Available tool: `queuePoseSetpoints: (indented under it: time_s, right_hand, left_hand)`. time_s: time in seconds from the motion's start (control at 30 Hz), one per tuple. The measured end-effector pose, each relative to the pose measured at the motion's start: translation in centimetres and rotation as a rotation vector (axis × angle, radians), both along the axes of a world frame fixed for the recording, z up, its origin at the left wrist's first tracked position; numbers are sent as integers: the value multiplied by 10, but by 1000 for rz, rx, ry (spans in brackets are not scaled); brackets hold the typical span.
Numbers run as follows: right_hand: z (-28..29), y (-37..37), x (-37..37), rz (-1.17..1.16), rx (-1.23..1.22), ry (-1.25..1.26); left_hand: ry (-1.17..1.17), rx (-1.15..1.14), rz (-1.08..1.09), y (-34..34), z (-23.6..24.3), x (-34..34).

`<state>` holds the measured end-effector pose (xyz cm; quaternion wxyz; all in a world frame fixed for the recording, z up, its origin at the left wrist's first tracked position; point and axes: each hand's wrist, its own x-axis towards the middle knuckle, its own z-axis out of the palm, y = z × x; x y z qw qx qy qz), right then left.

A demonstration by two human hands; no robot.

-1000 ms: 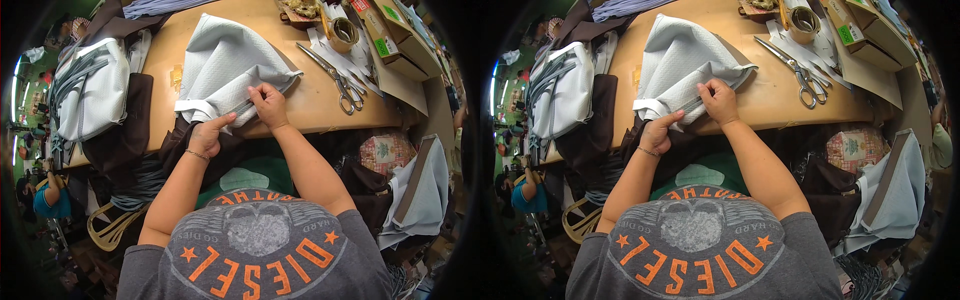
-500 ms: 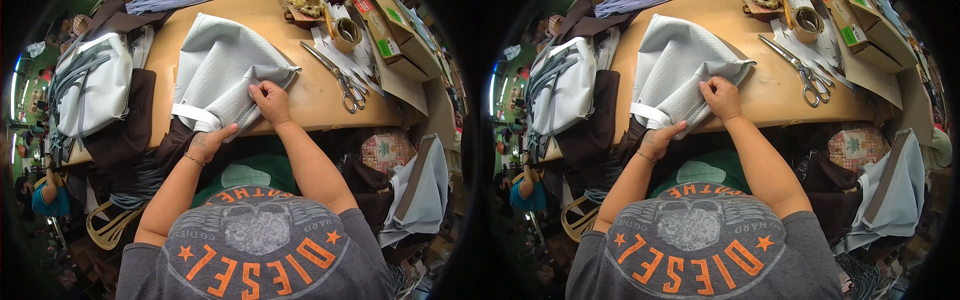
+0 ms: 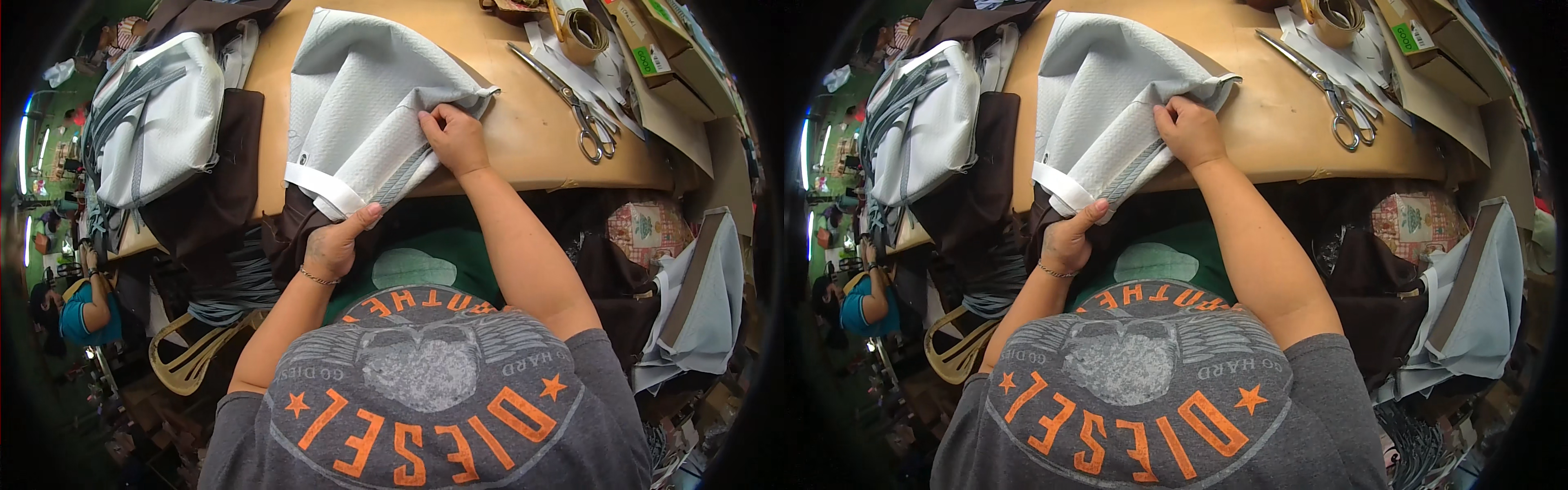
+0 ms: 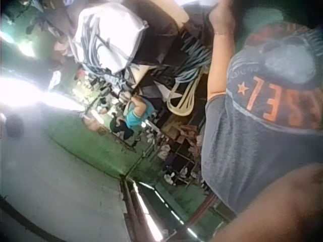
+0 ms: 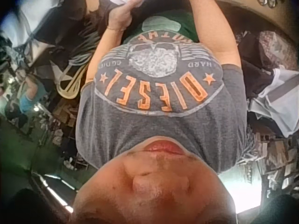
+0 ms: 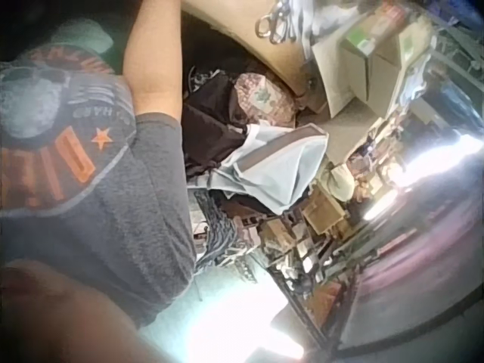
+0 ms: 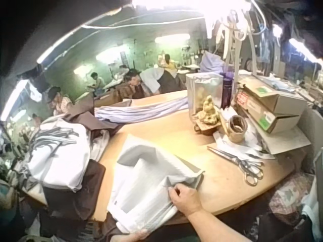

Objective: The person aligns, folds, and presses the edges of a white textured material and a brown fabric piece by hand on a workshop table, and handles a plastic-wrapped package.

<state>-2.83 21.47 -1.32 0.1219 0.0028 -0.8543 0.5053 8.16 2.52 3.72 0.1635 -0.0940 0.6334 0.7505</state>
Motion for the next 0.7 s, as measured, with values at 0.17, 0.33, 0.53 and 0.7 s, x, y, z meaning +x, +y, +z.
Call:
queuePoseSetpoints:
  time_s: [0.17, 0.33, 0.53, 0.7]
  right_hand:
    - [0, 0, -1, 0, 61, -15]
    - [2, -2, -1, 2, 68, -25]
    - [-13, -2, -5, -57, 130, 166]
    - [-13, -6, -2, -29, 107, 192]
  left_hand:
    - [-46, 242, 42, -6, -9, 7]
    - [-155, 496, 116, -5, -12, 10]
    - [-113, -306, -104, -15, -18, 8]
    - [-84, -117, 24, 8, -27, 13]
